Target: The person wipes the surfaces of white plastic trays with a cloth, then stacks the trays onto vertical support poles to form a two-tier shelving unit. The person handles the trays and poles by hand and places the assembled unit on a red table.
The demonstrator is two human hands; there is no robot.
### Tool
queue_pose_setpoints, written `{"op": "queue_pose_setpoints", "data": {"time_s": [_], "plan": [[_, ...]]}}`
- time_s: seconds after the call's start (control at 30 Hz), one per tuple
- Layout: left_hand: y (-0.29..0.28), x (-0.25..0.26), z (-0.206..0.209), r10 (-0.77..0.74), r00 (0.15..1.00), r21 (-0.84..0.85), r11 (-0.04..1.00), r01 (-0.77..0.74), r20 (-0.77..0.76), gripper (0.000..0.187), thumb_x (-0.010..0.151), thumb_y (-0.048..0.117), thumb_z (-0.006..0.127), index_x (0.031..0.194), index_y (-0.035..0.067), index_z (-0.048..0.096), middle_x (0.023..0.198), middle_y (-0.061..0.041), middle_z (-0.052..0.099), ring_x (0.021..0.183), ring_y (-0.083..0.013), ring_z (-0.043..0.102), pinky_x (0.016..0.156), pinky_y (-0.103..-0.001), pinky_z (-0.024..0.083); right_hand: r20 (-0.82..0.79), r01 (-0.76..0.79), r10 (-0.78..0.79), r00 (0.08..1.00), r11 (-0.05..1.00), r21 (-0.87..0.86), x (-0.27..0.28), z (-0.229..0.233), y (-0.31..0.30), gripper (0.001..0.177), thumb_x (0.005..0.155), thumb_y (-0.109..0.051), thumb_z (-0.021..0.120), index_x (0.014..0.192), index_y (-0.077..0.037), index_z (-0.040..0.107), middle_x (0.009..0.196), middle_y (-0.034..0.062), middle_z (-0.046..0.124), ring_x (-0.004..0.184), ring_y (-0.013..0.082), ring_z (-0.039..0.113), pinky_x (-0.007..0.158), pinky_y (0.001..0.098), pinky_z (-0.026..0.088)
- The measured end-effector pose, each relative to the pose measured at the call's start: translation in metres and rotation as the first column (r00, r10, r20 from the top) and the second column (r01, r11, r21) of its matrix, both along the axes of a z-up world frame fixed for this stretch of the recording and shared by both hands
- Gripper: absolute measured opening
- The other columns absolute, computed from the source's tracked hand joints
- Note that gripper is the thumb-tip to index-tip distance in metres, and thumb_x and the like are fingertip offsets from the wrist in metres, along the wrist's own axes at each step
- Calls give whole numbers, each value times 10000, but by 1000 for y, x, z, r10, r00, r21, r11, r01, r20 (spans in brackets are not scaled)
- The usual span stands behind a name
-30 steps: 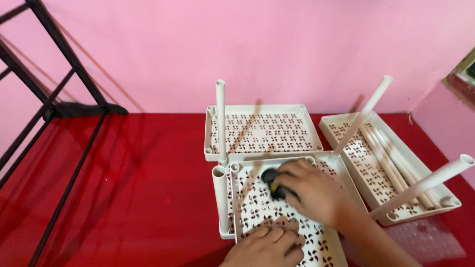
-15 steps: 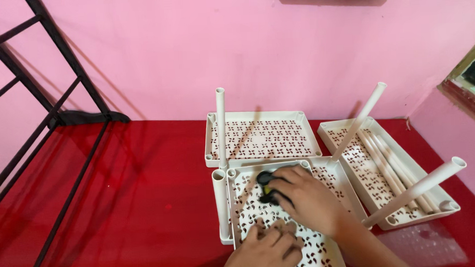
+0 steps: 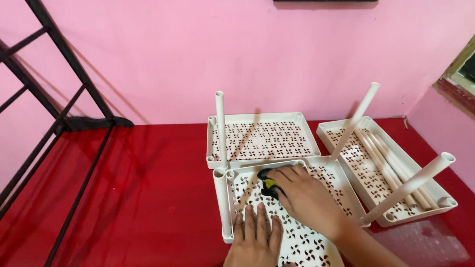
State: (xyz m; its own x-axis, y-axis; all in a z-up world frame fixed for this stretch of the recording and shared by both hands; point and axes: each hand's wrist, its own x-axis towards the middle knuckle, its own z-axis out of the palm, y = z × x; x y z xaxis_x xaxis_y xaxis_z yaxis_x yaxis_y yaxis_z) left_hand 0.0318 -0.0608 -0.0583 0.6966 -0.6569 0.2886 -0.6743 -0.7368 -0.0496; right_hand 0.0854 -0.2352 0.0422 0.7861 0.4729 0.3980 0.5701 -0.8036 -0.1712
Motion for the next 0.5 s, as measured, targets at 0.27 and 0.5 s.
{"op": "queue_pose_setpoints", "data": {"time_s": [0.27, 0.5], "plan": [[3, 5, 0, -24, 995, 40, 999, 28, -95, 999, 952, 740, 436, 1437, -131, 380, 1418, -521, 323, 1290, -699, 340, 992, -819, 321, 205, 9, 5, 979, 998, -70, 6, -1, 0, 387, 797, -127, 690, 1172, -38, 661, 1103, 131, 663, 1023, 340, 602, 915, 463, 504], [3, 0, -5, -47, 996, 6, 999, 47, -75, 991, 974, 746, 424, 1428, -134, 397, 1395, -533, 341, 1289, -720, 330, 963, -812, 286, 81, 53, -48, 996, 997, -59, 1, -4, 1, 268, 848, -185, 696, 1080, -53, 693, 977, 112, 647, 981, 303, 621, 835, 434, 520]]}}
